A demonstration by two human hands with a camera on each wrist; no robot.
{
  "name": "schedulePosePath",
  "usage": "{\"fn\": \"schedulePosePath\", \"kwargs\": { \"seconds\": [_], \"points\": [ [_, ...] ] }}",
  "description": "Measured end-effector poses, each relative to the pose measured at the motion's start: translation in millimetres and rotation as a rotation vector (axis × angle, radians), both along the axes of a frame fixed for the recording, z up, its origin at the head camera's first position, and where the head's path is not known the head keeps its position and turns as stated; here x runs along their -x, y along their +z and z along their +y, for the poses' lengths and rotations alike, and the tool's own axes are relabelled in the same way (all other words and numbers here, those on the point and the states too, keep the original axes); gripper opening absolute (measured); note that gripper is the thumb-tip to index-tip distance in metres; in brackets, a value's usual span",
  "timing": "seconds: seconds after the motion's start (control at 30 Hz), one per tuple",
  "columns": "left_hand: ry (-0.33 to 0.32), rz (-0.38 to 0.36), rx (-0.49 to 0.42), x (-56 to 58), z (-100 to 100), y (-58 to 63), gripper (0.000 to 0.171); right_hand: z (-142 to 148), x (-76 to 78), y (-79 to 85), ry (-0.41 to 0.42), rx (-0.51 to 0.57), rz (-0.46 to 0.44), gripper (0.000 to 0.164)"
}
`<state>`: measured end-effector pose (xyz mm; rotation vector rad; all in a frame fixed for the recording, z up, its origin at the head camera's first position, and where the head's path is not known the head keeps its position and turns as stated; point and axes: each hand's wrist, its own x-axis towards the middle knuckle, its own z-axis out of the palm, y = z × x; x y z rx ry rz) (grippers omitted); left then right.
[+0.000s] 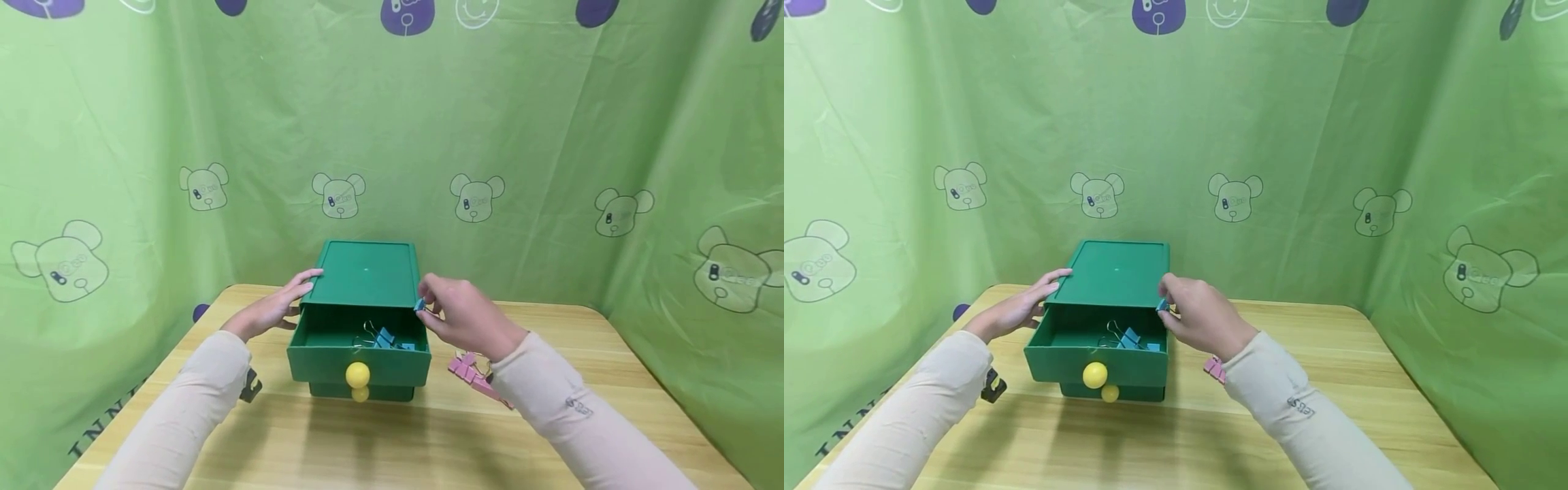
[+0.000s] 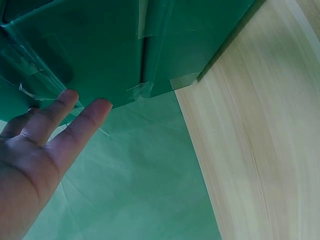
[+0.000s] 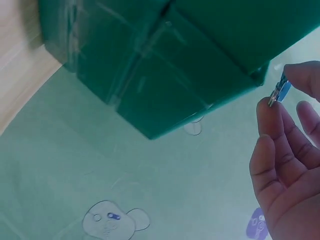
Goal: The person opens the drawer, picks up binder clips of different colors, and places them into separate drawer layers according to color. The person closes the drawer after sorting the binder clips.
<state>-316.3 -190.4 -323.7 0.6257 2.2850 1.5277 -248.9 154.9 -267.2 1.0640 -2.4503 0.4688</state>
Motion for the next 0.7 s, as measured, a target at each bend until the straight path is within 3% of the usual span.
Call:
{"fn": "schedulePosePath", "kwargs": {
  "seconds": [0.3,0.43,0.57,0.7],
  "points": [
    [0.022,0.051,0.031,-0.8,2,0.5,0.059,-16,-4.4,4.5,0.045,-0.002,-0.018,0.022],
    [0.042,0.116,0.032,-3.0,2,0.2,0.058,-18,-3.8,3.2,0.058,0.023,-0.036,0.026],
    [0.02,0.207,-0.043,-9.1,-3,-2.2,0.059,-13,0.0,-5.5,0.053,0.179,-0.09,0.031],
    [-0.083,0.327,-0.109,-20.6,-12,-5.0,0.075,1,3.0,-27.4,0.052,0.453,-0.23,0.041]
  ]
}}
